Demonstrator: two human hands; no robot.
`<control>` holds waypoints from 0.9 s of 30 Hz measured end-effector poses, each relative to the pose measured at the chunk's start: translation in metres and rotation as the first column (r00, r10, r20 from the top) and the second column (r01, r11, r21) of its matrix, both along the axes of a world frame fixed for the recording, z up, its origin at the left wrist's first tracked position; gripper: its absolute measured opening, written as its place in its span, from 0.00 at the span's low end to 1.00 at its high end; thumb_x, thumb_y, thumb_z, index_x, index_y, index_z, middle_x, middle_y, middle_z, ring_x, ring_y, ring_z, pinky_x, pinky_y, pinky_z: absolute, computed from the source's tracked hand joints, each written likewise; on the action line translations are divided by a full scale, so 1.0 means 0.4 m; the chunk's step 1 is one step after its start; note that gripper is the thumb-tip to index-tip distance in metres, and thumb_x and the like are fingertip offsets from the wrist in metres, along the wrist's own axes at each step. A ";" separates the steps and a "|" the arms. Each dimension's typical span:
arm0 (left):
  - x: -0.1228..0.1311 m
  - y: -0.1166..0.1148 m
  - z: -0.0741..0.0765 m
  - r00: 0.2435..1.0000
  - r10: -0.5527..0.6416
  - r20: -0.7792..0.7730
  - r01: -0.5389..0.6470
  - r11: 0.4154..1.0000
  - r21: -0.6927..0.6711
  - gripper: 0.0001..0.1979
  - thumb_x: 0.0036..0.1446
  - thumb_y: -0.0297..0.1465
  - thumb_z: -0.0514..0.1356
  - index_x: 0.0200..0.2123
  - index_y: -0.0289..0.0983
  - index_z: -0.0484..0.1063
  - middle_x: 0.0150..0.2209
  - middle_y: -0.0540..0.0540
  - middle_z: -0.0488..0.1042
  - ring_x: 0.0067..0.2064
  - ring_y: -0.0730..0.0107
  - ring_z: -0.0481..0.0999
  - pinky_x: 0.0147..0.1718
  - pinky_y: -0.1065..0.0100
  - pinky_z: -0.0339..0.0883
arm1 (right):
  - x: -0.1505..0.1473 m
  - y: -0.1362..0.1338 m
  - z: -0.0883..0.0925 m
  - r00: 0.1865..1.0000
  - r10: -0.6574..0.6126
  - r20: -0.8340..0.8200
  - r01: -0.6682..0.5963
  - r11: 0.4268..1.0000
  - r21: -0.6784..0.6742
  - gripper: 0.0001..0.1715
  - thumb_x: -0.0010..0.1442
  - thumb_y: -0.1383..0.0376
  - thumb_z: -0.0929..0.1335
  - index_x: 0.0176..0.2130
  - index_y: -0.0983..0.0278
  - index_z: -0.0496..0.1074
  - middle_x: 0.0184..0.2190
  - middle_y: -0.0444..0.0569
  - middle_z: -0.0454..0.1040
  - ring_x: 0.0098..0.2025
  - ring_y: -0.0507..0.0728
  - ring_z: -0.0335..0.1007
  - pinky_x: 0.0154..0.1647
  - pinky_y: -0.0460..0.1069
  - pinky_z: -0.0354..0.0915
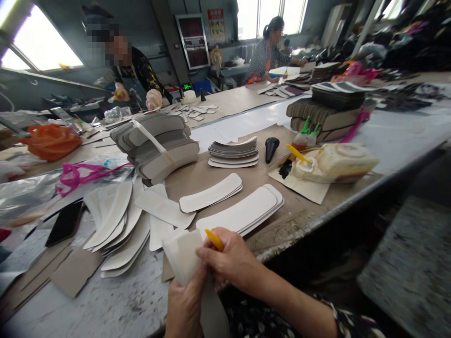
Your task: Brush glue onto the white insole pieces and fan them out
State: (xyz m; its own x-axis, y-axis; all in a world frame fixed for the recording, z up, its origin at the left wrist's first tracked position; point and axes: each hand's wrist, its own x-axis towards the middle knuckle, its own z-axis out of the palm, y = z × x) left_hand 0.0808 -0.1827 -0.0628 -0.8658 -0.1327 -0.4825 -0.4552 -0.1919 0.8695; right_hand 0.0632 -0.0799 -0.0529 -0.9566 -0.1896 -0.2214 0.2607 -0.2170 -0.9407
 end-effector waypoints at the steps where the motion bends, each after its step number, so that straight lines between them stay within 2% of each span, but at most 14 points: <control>1: 0.001 -0.001 -0.003 1.000 -0.007 0.005 0.007 1.000 -0.029 0.19 0.33 0.45 0.66 0.17 0.32 0.72 0.14 0.46 0.71 0.19 0.70 0.69 0.20 0.72 0.63 | 0.004 0.003 -0.002 1.000 -0.022 -0.016 0.023 0.999 0.030 0.16 0.52 0.55 0.66 0.27 0.63 0.57 0.12 0.34 0.57 0.11 0.46 0.53 0.11 0.42 0.55; 3: 0.003 -0.002 -0.005 1.000 -0.019 0.011 0.019 0.998 -0.067 0.20 0.35 0.45 0.65 0.20 0.31 0.73 0.17 0.44 0.73 0.20 0.70 0.71 0.21 0.73 0.64 | 0.011 0.010 -0.006 0.997 -0.073 -0.041 0.076 0.993 0.091 0.16 0.53 0.55 0.65 0.27 0.62 0.57 0.14 0.35 0.57 0.13 0.46 0.54 0.12 0.42 0.55; 6: 0.005 0.005 -0.002 1.000 -0.007 0.030 0.007 1.000 -0.004 0.21 0.35 0.43 0.66 0.25 0.29 0.75 0.22 0.41 0.76 0.24 0.66 0.74 0.25 0.72 0.68 | 0.016 0.015 -0.014 0.987 -0.152 -0.042 0.156 0.980 0.126 0.15 0.54 0.55 0.64 0.28 0.62 0.57 0.18 0.37 0.58 0.16 0.46 0.57 0.14 0.42 0.57; 10: 0.008 0.030 0.008 0.994 0.091 0.056 -0.097 0.989 0.112 0.19 0.34 0.36 0.68 0.28 0.28 0.76 0.25 0.41 0.77 0.28 0.64 0.76 0.30 0.71 0.70 | 0.020 0.016 -0.025 0.969 -0.233 -0.086 0.244 0.955 0.168 0.14 0.54 0.55 0.65 0.28 0.63 0.59 0.21 0.39 0.60 0.21 0.47 0.59 0.20 0.43 0.60; 13: 0.007 0.050 0.009 0.977 0.185 0.108 -0.196 0.976 0.097 0.16 0.34 0.31 0.69 0.28 0.28 0.75 0.25 0.43 0.77 0.27 0.67 0.76 0.26 0.74 0.69 | 0.026 0.019 -0.033 0.961 -0.258 -0.102 0.273 0.942 0.195 0.16 0.52 0.56 0.66 0.25 0.64 0.60 0.20 0.39 0.60 0.22 0.48 0.59 0.22 0.43 0.60; 16: 0.007 0.059 -0.003 0.961 0.238 0.141 -0.252 0.964 0.091 0.17 0.32 0.29 0.69 0.29 0.29 0.74 0.24 0.44 0.77 0.27 0.67 0.76 0.25 0.74 0.69 | 0.032 0.026 -0.043 0.957 -0.275 -0.096 0.290 0.931 0.220 0.18 0.54 0.54 0.64 0.24 0.64 0.61 0.20 0.40 0.62 0.23 0.49 0.60 0.23 0.44 0.60; 19: 0.014 0.057 -0.025 0.960 0.240 0.142 -0.258 0.958 0.124 0.19 0.30 0.32 0.70 0.30 0.29 0.73 0.24 0.44 0.77 0.26 0.64 0.76 0.26 0.71 0.70 | 0.031 0.036 -0.048 0.927 -0.359 -0.111 0.376 0.893 0.247 0.18 0.53 0.53 0.64 0.25 0.65 0.64 0.21 0.42 0.63 0.24 0.49 0.59 0.24 0.44 0.59; 22: 0.032 0.049 -0.052 0.965 0.234 0.119 -0.247 0.963 0.106 0.20 0.30 0.35 0.70 0.29 0.30 0.72 0.23 0.45 0.76 0.27 0.65 0.75 0.27 0.70 0.69 | 0.024 0.053 -0.040 0.889 -0.455 -0.052 0.457 0.872 0.175 0.19 0.49 0.52 0.67 0.26 0.66 0.66 0.22 0.43 0.66 0.25 0.50 0.61 0.25 0.45 0.60; 25: 0.051 0.032 -0.076 0.966 0.232 0.113 -0.241 0.968 0.074 0.20 0.30 0.37 0.69 0.27 0.32 0.71 0.23 0.46 0.75 0.26 0.66 0.74 0.26 0.71 0.67 | 0.018 0.093 -0.014 0.859 -0.508 0.067 0.509 0.861 -0.006 0.19 0.43 0.53 0.71 0.26 0.66 0.67 0.22 0.43 0.68 0.25 0.51 0.63 0.27 0.45 0.61; 27: 0.052 0.014 -0.086 0.971 0.223 0.086 -0.228 0.972 0.051 0.18 0.30 0.37 0.69 0.24 0.33 0.69 0.19 0.48 0.73 0.23 0.70 0.71 0.23 0.72 0.65 | 0.015 0.138 0.011 0.858 -0.502 0.112 0.511 0.855 -0.083 0.19 0.42 0.54 0.72 0.27 0.65 0.66 0.20 0.41 0.65 0.22 0.49 0.61 0.24 0.44 0.60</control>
